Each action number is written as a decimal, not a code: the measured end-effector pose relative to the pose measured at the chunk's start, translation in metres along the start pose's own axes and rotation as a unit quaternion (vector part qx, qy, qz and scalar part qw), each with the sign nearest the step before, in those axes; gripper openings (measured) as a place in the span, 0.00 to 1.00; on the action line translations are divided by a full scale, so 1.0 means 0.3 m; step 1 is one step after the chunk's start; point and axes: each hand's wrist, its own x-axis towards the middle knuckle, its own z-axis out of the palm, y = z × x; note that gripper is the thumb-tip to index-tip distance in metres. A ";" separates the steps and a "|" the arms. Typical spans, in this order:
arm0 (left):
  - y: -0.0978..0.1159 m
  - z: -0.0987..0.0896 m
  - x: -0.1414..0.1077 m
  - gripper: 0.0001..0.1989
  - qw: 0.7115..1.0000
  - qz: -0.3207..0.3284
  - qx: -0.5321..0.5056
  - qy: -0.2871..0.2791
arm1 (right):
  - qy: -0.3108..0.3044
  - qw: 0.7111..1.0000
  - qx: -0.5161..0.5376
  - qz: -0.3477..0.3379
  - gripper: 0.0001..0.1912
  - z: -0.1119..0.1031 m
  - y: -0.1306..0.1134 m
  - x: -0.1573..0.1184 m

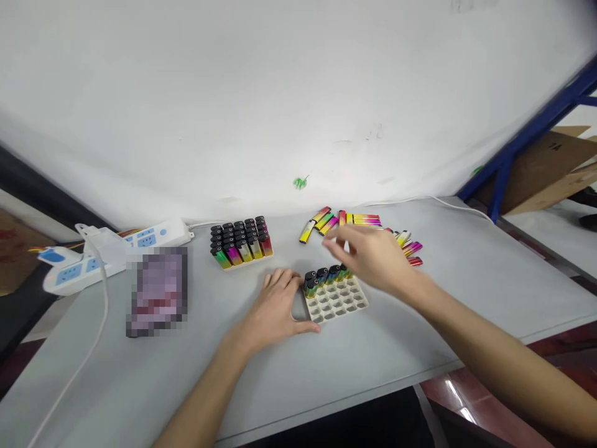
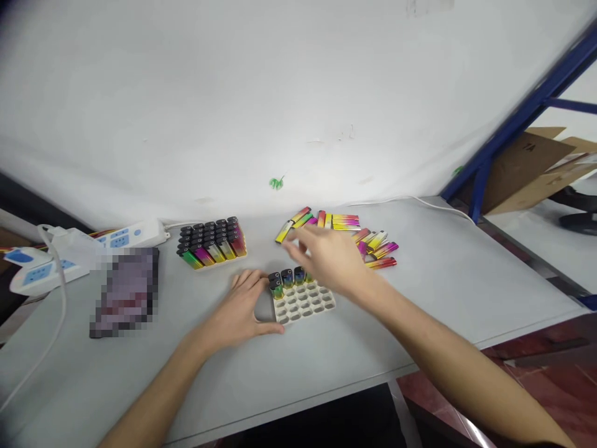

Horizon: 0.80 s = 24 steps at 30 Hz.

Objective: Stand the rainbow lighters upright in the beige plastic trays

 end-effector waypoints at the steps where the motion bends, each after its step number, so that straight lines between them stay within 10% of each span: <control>1: -0.003 0.001 0.001 0.36 1.000 -0.001 -0.002 0.000 | -0.002 0.999 -0.007 0.035 0.17 0.012 0.039 0.045; 11: -0.010 0.004 -0.002 0.36 1.000 0.018 -0.006 0.009 | -0.168 0.961 -0.106 0.190 0.42 0.269 0.262 0.293; 24: -0.005 -0.001 0.001 0.35 1.000 0.019 -0.012 0.006 | -0.177 0.967 0.030 0.179 0.25 0.215 0.270 0.281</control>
